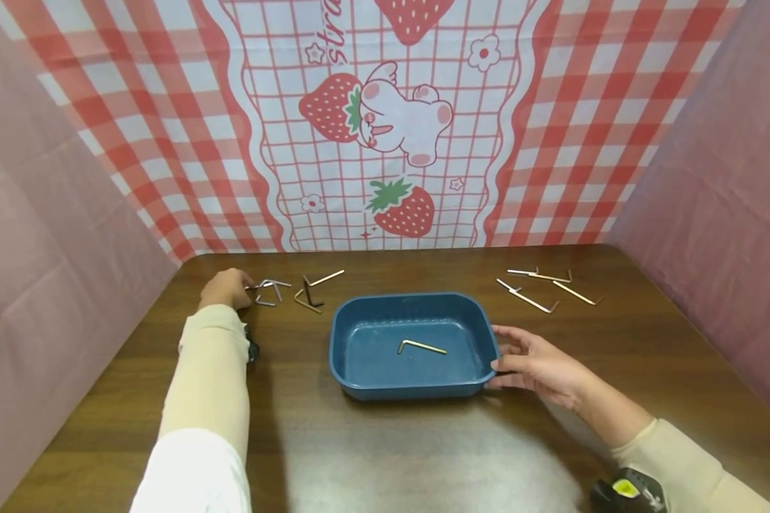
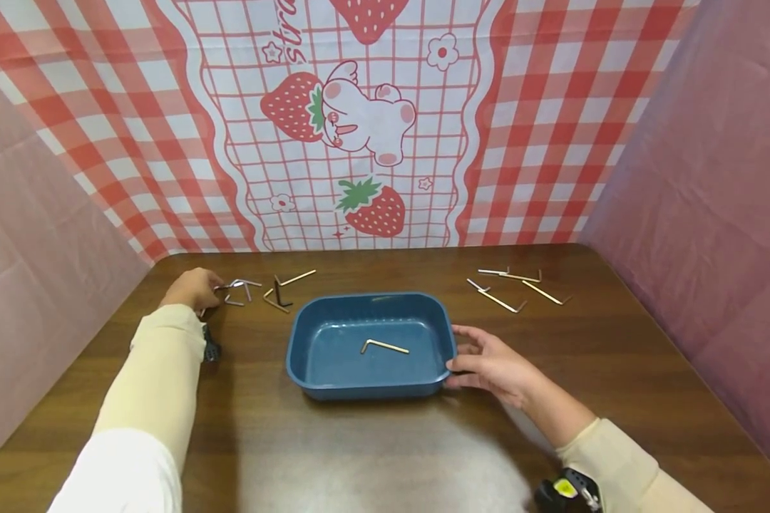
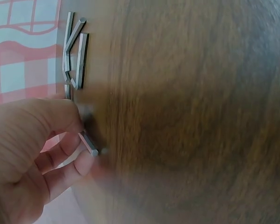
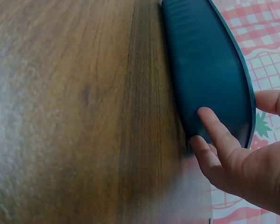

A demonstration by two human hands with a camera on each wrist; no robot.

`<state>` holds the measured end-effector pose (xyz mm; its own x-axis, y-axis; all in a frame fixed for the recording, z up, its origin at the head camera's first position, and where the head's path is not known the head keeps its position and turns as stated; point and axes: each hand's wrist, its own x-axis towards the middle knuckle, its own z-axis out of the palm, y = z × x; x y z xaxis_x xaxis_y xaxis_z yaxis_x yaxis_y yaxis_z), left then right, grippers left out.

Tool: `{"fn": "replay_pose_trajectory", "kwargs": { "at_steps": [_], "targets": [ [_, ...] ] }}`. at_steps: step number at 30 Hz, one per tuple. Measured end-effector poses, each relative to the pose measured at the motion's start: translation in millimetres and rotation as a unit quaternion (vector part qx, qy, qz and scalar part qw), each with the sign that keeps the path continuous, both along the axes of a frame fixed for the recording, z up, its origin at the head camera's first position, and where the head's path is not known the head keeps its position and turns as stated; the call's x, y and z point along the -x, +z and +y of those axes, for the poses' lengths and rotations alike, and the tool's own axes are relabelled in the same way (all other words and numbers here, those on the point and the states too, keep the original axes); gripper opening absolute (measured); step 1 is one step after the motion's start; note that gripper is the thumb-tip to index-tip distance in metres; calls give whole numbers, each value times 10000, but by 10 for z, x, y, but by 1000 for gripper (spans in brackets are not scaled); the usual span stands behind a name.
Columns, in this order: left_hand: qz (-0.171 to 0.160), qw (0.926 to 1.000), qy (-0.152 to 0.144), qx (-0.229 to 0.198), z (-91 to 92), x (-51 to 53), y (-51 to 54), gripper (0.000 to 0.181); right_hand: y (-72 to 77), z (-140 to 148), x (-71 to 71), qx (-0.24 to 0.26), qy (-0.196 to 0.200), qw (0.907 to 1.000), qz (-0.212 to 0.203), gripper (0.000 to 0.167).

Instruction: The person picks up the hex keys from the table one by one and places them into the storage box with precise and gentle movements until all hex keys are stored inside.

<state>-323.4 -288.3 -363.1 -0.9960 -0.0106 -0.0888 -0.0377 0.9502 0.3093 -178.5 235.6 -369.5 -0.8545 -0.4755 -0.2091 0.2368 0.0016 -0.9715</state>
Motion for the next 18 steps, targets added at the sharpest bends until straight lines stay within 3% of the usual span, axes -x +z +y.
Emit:
{"fn": "replay_pose_trajectory", "kwargs": {
  "at_steps": [18],
  "targets": [
    [-167, 9997, -45, 188, -20, -52, 58, 42, 8, 2, -2, 35, 27, 10000, -10, 82]
  ]
}}
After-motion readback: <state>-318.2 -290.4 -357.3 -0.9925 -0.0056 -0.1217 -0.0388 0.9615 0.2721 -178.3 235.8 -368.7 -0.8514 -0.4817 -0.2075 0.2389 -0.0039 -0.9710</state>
